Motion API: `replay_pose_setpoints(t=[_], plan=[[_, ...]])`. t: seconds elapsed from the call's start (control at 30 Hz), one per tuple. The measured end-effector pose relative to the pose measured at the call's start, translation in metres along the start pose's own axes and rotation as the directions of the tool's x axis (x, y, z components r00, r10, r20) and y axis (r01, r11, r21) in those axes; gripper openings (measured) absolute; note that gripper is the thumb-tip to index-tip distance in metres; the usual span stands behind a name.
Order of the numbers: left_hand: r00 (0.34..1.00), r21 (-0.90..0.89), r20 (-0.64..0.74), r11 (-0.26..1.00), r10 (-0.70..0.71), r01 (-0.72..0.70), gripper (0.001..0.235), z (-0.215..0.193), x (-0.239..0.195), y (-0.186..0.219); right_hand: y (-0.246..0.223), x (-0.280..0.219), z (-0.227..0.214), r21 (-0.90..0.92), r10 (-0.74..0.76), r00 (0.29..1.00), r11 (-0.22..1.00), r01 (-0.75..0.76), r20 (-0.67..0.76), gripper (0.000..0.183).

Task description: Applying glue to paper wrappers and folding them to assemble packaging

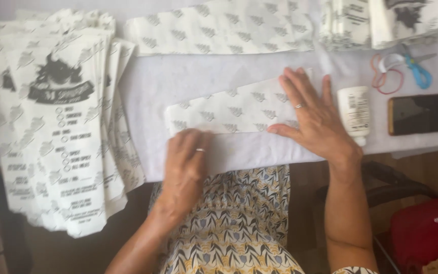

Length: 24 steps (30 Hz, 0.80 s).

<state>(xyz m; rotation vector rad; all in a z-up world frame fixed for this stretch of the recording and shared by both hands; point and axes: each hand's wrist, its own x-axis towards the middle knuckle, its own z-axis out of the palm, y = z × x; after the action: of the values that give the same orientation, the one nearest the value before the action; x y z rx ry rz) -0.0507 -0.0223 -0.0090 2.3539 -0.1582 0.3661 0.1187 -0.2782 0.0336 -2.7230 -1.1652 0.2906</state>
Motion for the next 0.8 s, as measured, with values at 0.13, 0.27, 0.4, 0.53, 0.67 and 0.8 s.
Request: replay_pose_setpoints(t=[0.13,0.27,0.4,0.53,0.67,0.8], plan=[[0.993,0.209,-0.085,0.976,0.08,-0.06,0.036,-0.024,0.013,-0.009,0.005,-0.003,0.004,-0.021,0.03,0.999,0.999,-0.03,0.012,0.101],[0.984,0.154,-0.135,0.983,0.117,-0.096,0.031,-0.032,0.016,-0.016,0.008,-0.004,0.006,-0.052,-0.017,0.999,0.999,0.016,-0.028,0.101],[0.973,0.182,-0.157,0.973,0.171,-0.141,0.027,-0.03,0.015,-0.023,0.009,-0.003,0.007,-0.043,-0.02,1.0,0.999,0.019,-0.019,0.101],[0.958,0.209,-0.174,0.959,0.229,-0.191,0.023,-0.03,0.015,-0.022,0.009,-0.003,0.007,-0.042,-0.024,0.999,0.999,0.023,-0.026,0.099],[0.97,0.132,-0.144,0.975,0.195,-0.176,0.021,-0.037,0.015,-0.022,0.01,-0.003,0.007,-0.033,-0.03,0.999,0.999,0.029,-0.03,0.098],[0.982,0.084,-0.138,0.989,0.132,-0.121,0.03,-0.037,0.014,-0.023,0.01,-0.004,0.007,-0.025,-0.037,0.998,0.999,0.036,-0.046,0.097]])
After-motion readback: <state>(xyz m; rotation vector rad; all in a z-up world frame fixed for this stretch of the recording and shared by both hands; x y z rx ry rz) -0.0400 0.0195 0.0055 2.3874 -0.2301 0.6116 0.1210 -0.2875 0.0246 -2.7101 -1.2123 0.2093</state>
